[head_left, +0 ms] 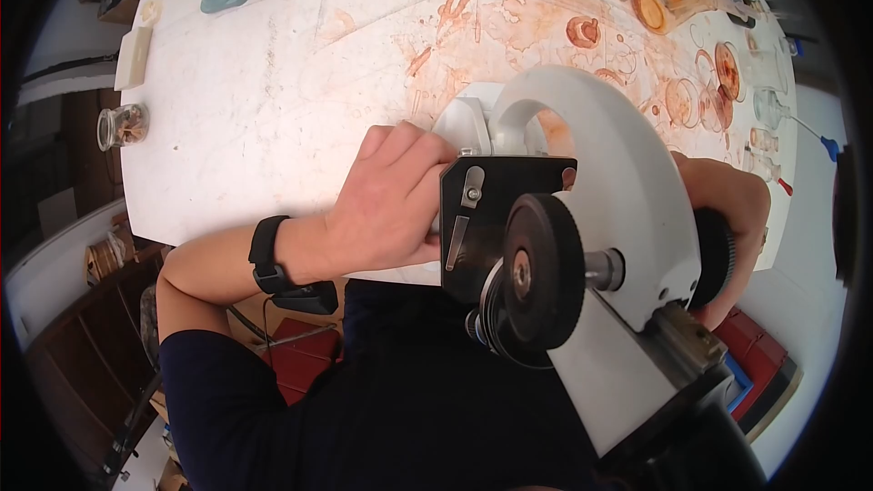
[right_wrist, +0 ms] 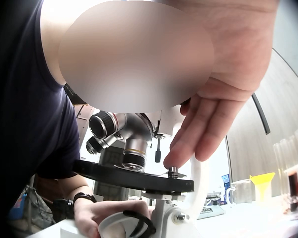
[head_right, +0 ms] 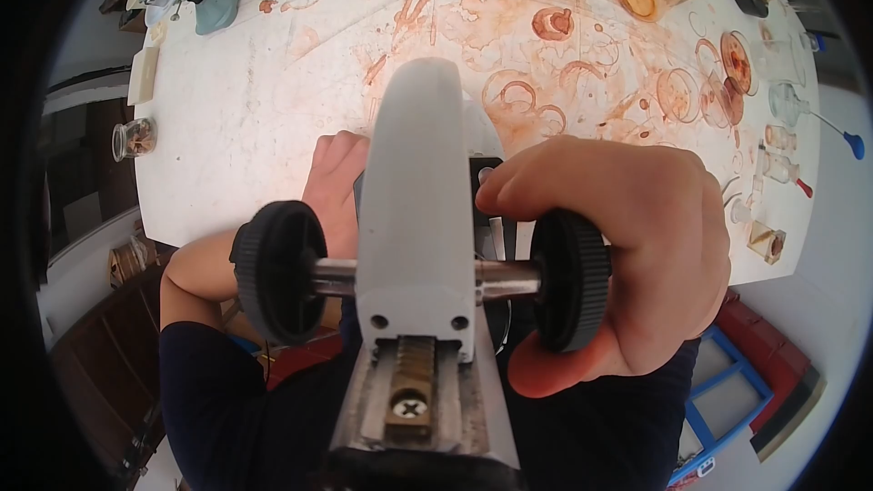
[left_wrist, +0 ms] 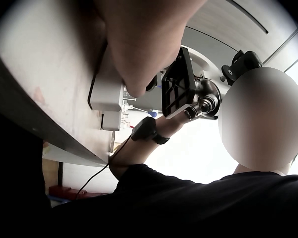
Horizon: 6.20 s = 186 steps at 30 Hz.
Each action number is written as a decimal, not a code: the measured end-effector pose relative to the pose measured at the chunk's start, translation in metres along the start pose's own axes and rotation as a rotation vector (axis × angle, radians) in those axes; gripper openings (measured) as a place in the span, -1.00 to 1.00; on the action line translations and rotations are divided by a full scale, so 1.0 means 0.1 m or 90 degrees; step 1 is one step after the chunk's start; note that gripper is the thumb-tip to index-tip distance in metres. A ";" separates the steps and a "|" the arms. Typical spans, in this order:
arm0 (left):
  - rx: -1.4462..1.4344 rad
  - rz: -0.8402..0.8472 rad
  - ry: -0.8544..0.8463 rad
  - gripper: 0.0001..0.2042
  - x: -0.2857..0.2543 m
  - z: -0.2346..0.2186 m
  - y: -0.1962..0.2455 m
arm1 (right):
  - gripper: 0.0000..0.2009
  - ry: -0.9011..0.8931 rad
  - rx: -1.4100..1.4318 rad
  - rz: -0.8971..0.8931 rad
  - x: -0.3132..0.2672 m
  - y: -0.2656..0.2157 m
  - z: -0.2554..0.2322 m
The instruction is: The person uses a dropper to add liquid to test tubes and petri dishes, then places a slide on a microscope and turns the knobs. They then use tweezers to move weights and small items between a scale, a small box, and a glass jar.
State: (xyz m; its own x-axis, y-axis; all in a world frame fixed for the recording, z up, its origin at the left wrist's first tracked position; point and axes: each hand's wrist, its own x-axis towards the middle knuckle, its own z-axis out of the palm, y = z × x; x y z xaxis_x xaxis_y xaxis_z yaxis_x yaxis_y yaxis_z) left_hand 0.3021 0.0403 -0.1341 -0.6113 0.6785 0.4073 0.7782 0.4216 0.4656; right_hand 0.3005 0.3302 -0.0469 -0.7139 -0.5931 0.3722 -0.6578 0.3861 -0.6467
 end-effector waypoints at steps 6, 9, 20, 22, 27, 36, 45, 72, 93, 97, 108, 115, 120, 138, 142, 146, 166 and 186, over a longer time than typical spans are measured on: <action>0.009 -0.001 -0.013 -0.48 0.00 0.02 -0.01 | -0.19 0.000 -0.006 0.000 0.00 0.00 -0.02; 0.018 -0.001 -0.009 -0.49 0.00 0.04 -0.01 | -0.19 0.000 -0.009 0.001 0.00 0.00 -0.02; 0.014 -0.008 -0.007 -0.50 0.04 0.02 0.01 | -0.18 0.000 -0.020 0.002 0.02 -0.03 -0.05; 0.015 -0.026 -0.006 -0.51 0.05 0.02 0.03 | -0.18 0.000 -0.021 0.002 0.03 -0.05 -0.06; 0.027 -0.048 0.011 -0.53 0.03 0.09 0.03 | -0.18 0.002 -0.022 0.001 0.04 -0.09 -0.06; 0.004 -0.045 0.019 -0.51 0.04 0.09 0.03 | -0.17 0.000 -0.035 0.002 0.03 -0.14 -0.09; -0.025 -0.066 0.024 -0.50 0.00 0.10 0.06 | -0.23 0.072 -0.136 -0.083 0.17 -0.31 -0.10; -0.149 -0.026 -0.009 -0.37 -0.03 0.13 -0.01 | -0.28 0.055 -0.077 0.101 0.05 -0.52 -0.07; -0.192 -0.036 -0.031 -0.44 0.01 0.11 -0.02 | -0.35 0.057 -0.115 0.110 0.10 -0.58 -0.07; -0.208 -0.050 -0.023 -0.46 0.02 0.09 0.00 | -0.36 0.093 -0.101 0.154 0.06 -0.60 0.02; -0.212 -0.028 -0.039 -0.46 0.05 0.04 -0.02 | -0.28 0.079 -0.122 0.133 0.12 -0.62 -0.04; -0.208 -0.037 0.020 -0.45 0.04 0.10 0.02 | -0.29 0.080 -0.094 0.125 0.09 -0.58 -0.05; -0.224 -0.052 0.029 -0.46 0.04 0.10 0.04 | -0.33 0.104 -0.092 0.131 0.05 -0.57 0.01; -0.215 -0.039 0.017 -0.46 0.05 0.10 0.02 | -0.26 0.198 -0.185 -0.130 0.13 -0.23 0.03; -0.221 -0.055 0.049 -0.47 0.01 0.17 0.04 | -0.33 0.193 -0.169 -0.078 0.13 -0.26 0.05; -0.222 -0.056 0.031 -0.48 0.02 0.13 0.03 | -0.37 0.139 -0.120 0.119 0.08 -0.61 0.05; -0.265 -0.066 0.007 -0.46 0.08 0.05 0.06 | -0.26 0.106 -0.075 0.180 0.00 -0.61 0.08; -0.238 -0.035 -0.030 -0.45 0.08 0.02 0.00 | -0.24 0.158 -0.204 -0.080 0.10 -0.31 0.01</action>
State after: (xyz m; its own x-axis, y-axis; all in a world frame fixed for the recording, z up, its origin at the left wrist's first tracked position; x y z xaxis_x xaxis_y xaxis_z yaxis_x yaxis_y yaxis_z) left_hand 0.2978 0.0467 -0.1326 -0.6362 0.6922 0.3408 0.6327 0.2153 0.7439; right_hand 0.3139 0.3113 -0.0234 -0.6335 -0.4765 0.6095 -0.7571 0.5444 -0.3613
